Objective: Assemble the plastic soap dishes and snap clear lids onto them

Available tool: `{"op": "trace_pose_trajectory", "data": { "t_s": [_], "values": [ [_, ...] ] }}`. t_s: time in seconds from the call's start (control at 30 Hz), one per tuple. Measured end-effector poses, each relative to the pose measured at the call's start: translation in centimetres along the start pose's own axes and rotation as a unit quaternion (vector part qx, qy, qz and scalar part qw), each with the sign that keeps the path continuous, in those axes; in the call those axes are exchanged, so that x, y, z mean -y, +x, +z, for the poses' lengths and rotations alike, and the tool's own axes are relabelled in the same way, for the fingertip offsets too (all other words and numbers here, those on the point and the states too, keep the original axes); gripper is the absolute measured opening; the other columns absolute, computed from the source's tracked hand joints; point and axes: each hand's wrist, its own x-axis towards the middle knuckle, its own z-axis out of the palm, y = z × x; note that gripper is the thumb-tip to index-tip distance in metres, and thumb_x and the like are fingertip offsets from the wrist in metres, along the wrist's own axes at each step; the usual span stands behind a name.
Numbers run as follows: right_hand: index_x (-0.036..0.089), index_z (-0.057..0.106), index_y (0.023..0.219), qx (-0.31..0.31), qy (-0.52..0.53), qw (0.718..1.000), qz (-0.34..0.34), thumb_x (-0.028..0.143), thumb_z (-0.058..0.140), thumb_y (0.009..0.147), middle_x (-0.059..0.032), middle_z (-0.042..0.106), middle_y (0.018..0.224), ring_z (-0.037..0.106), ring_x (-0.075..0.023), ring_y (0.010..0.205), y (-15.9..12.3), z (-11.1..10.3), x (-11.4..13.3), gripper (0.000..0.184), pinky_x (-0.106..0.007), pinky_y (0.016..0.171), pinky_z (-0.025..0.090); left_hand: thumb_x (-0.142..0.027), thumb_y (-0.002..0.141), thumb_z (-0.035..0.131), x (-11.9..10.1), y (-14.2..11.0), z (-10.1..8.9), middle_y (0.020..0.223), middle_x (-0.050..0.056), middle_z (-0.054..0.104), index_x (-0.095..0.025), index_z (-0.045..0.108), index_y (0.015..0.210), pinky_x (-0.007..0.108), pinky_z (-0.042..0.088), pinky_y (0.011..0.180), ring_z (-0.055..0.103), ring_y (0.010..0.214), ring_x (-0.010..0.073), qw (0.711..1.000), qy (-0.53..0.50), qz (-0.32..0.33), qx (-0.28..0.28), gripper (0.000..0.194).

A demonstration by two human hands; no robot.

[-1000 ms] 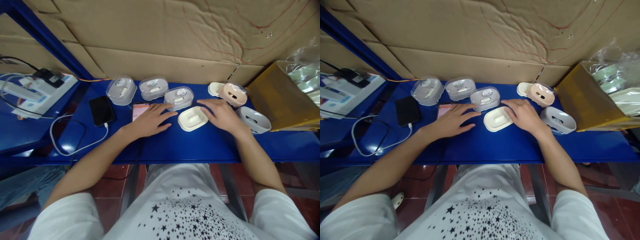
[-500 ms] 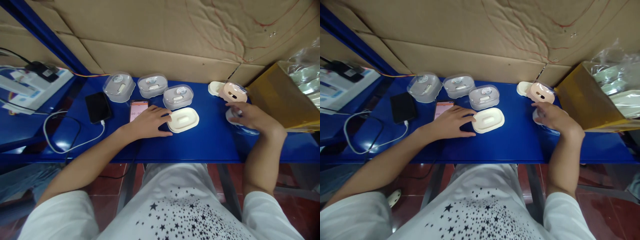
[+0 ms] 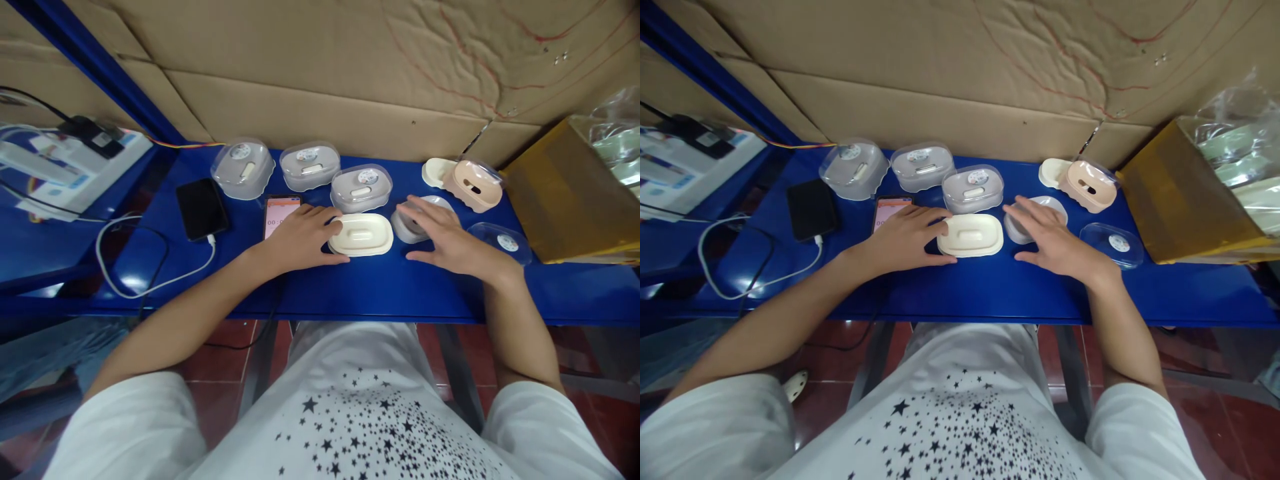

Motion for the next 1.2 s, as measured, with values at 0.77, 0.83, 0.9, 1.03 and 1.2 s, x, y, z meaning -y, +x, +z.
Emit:
{"op": "trace_pose_trajectory", "data": {
  "t_s": [0.77, 0.83, 0.9, 1.03, 1.2],
  "values": [
    [0.020, 0.071, 0.142, -0.102, -0.129, 0.983, 0.083, 0.037, 0.053, 0.110, -0.0156, 0.076, 0.140, 0.071, -0.0391, 0.125, 1.8, 0.6, 0.1, 0.040, -0.059, 0.106, 0.054, -0.042, 0.100, 0.075, -0.5, -0.3, 0.8, 0.168, 0.021, 0.046, -0.025, 0.013, 0.177, 0.055, 0.045, 0.125, 0.052, 0.152, 0.0395, 0.979, -0.198, -0.041, 0.030, 0.100],
    [0.021, 0.070, 0.143, -0.117, -0.092, 0.988, 0.040, 0.043, 0.053, 0.111, -0.0143, 0.076, 0.140, 0.072, -0.0364, 0.126, 2.1, 0.8, 1.0, 0.043, -0.054, 0.107, 0.054, -0.041, 0.099, 0.077, -0.6, -0.3, 1.0, 0.172, 0.021, 0.041, -0.027, 0.003, 0.178, 0.055, 0.044, 0.127, 0.048, 0.156, 0.0398, 0.975, -0.217, -0.037, 0.012, 0.110],
    [0.024, 0.071, 0.142, -0.102, -0.054, 0.993, -0.019, 0.045, 0.055, 0.111, -0.0117, 0.077, 0.139, 0.072, -0.0335, 0.127, 2.4, 1.3, 2.4, 0.041, -0.050, 0.106, 0.055, -0.040, 0.098, 0.078, -0.7, -0.4, 1.1, 0.174, 0.023, 0.037, -0.027, -0.004, 0.178, 0.056, 0.043, 0.127, 0.045, 0.159, 0.0404, 0.974, -0.223, -0.032, -0.001, 0.115],
    [0.031, 0.070, 0.147, -0.075, -0.011, 0.992, -0.104, 0.040, 0.052, 0.113, -0.0074, 0.078, 0.139, 0.071, -0.0296, 0.129, 2.9, 3.2, 4.9, 0.039, -0.050, 0.108, 0.054, -0.038, 0.102, 0.073, -0.7, -0.4, 1.2, 0.179, 0.024, 0.028, -0.026, -0.004, 0.178, 0.054, 0.039, 0.131, 0.037, 0.165, 0.0378, 0.975, -0.221, -0.006, -0.007, 0.108],
    [0.035, 0.059, 0.159, -0.064, 0.002, 0.987, -0.148, 0.032, 0.052, 0.113, -0.0059, 0.073, 0.148, 0.068, -0.0289, 0.135, 3.1, 4.6, 5.8, 0.046, -0.053, 0.112, 0.054, -0.049, 0.104, 0.070, -0.5, -0.4, 1.2, 0.175, 0.022, 0.038, -0.027, 0.025, 0.175, 0.060, 0.042, 0.126, 0.043, 0.159, 0.0410, 0.986, -0.169, -0.002, 0.007, 0.087]
  ]
}}
